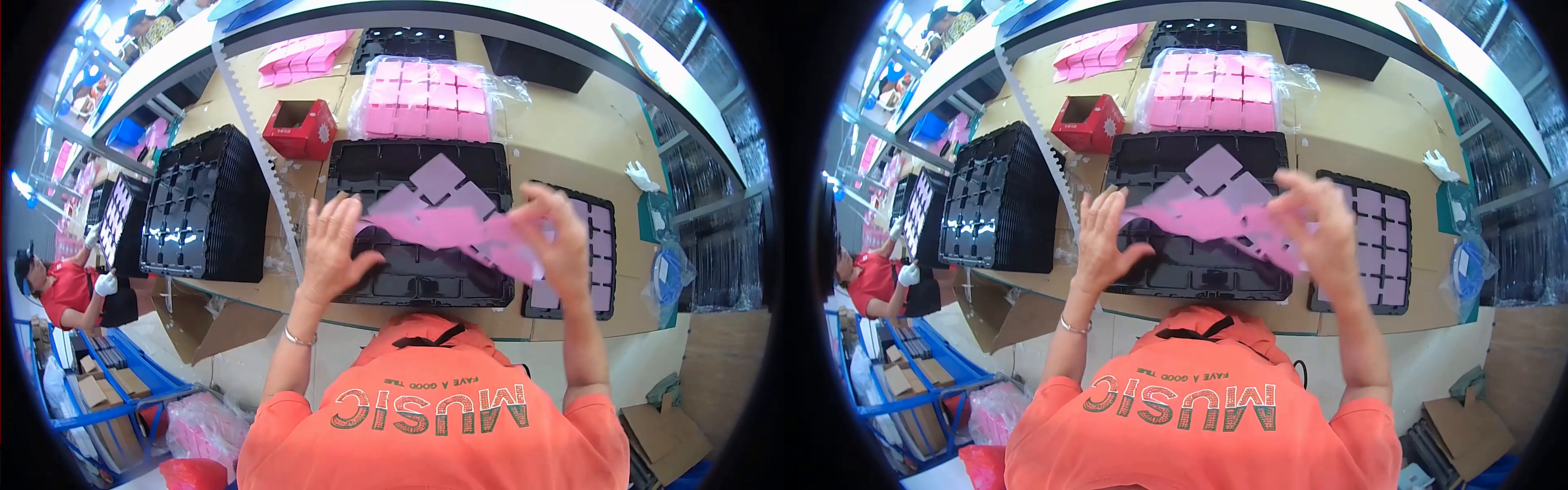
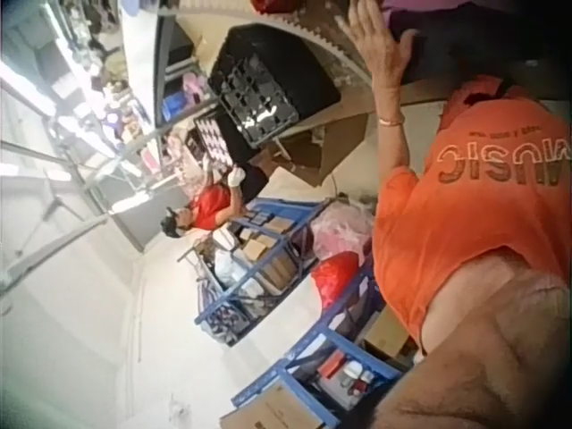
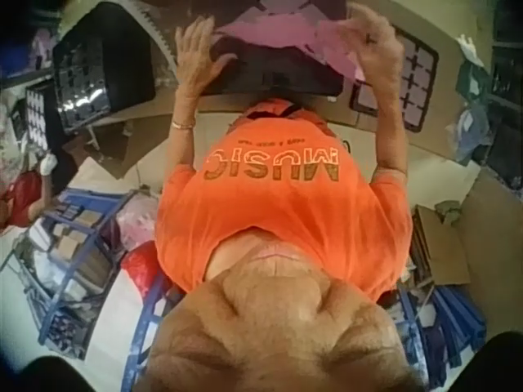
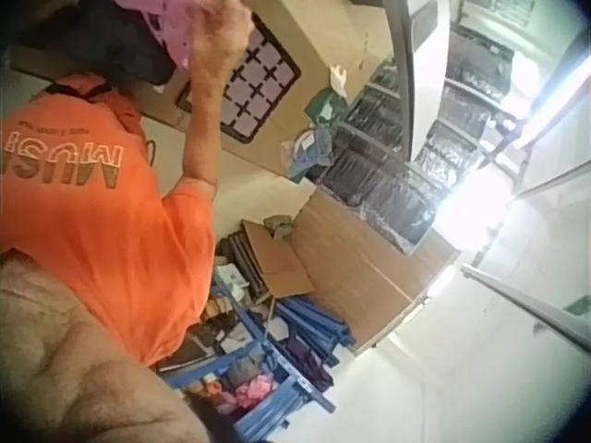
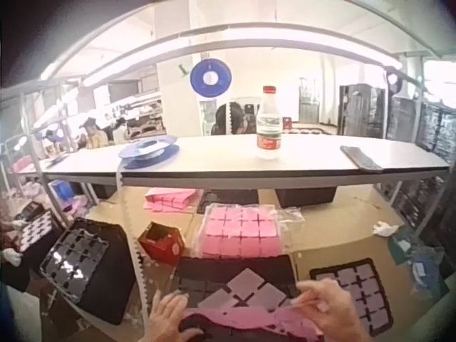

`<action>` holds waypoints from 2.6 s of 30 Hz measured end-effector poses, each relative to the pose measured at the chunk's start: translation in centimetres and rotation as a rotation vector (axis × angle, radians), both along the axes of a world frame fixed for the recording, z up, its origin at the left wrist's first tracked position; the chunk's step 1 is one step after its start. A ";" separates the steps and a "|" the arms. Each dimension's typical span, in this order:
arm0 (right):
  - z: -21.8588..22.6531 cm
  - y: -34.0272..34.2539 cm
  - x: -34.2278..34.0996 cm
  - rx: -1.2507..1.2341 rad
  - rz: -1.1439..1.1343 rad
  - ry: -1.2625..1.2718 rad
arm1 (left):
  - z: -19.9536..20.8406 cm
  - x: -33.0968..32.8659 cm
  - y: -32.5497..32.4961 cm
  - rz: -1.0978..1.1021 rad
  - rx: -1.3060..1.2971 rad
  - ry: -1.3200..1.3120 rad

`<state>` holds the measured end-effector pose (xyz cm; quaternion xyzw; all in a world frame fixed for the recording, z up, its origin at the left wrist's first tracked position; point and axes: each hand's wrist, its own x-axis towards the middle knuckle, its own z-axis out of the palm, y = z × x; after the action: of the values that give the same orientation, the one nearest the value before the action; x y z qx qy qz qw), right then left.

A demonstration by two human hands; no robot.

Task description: The person fits foam inserts into black plastic trays and applies stickers from a strip onto a tray by hand.

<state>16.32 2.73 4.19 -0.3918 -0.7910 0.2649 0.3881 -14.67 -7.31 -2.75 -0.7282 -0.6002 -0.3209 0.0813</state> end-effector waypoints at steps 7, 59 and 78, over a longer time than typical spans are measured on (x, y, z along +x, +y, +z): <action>3.0 16.5 3.5 0.317 -0.102 -0.352 | 4.2 -3.5 11.1 -0.052 0.117 0.083; -12.7 -5.9 2.2 0.375 -0.035 -0.477 | -5.5 -4.9 -5.3 0.117 -0.114 0.285; -8.4 -8.1 3.6 0.229 0.096 -0.723 | -2.0 -3.8 -9.1 0.166 -0.242 0.266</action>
<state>19.97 -5.39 -4.22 -0.3766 -0.9188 0.0375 0.1123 -18.44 -16.45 -4.79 -0.7164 -0.6765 -0.1396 0.0981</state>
